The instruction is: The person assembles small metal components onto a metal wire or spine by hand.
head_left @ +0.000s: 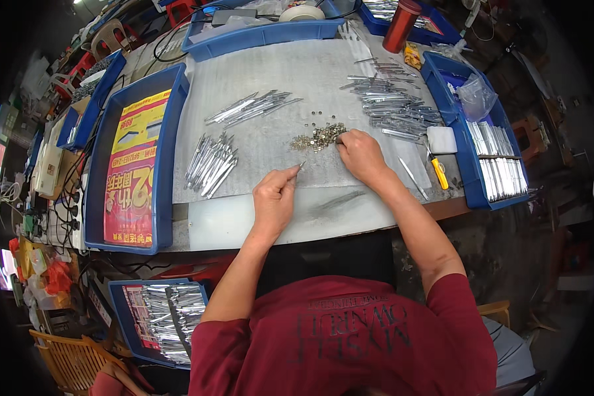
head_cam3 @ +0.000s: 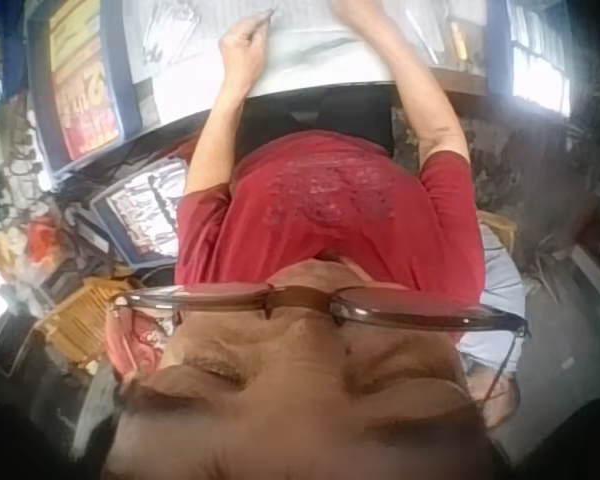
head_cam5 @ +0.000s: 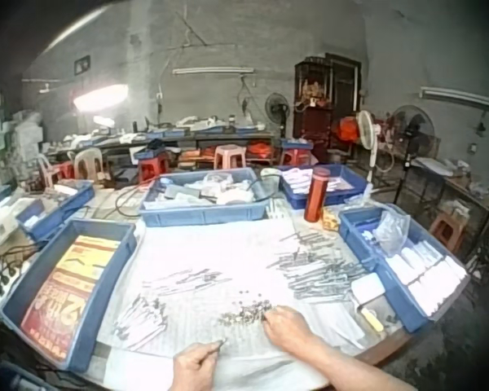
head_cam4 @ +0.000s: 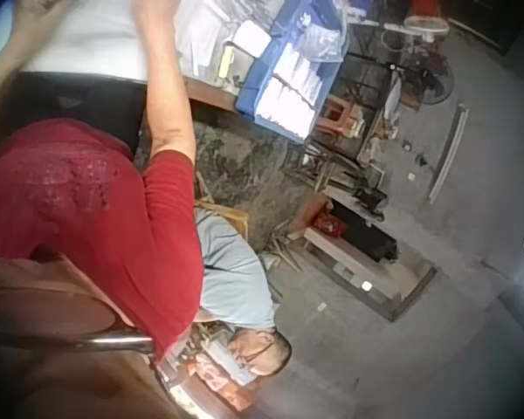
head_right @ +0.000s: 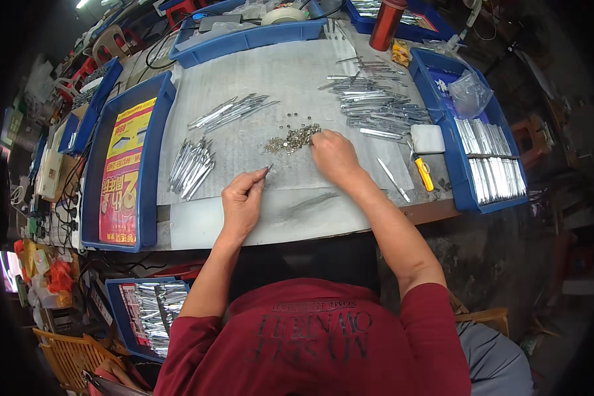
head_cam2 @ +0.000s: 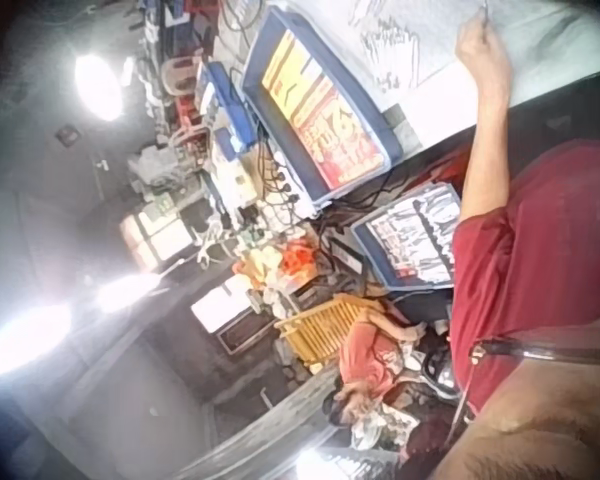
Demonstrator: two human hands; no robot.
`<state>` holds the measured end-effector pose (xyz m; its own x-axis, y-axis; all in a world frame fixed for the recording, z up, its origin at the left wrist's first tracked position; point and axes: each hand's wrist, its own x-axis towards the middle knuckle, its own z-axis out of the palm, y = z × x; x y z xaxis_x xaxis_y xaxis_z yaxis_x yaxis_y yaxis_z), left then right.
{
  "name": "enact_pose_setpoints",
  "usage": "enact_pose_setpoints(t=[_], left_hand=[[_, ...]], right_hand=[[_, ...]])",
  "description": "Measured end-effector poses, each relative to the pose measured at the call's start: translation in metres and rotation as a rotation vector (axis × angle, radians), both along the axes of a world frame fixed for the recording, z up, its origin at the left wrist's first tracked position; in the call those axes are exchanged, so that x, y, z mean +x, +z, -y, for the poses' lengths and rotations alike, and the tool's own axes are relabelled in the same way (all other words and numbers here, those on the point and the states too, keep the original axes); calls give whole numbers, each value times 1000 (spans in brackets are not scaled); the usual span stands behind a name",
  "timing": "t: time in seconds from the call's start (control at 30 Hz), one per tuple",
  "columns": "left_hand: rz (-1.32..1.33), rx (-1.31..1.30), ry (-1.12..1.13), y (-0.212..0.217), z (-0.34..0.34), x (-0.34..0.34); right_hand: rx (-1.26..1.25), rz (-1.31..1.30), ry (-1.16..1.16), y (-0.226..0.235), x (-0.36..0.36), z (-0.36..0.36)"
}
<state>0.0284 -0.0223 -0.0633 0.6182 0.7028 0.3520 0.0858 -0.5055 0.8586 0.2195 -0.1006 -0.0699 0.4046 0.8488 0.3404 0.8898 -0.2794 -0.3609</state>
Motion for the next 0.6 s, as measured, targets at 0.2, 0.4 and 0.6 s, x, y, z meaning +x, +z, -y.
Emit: enact_pose_setpoints(t=[0.2, 0.4, 0.6], left_hand=[[5, 13, 4, -1, 0, 0], [70, 60, 18, -4, 0, 2], [75, 56, 20, -4, -1, 3]], right_hand=[[-93, -1, -34, 7, -3, -5], [-52, 15, -22, 4, -1, -2], [101, 144, 151, 0, 1, 5]])
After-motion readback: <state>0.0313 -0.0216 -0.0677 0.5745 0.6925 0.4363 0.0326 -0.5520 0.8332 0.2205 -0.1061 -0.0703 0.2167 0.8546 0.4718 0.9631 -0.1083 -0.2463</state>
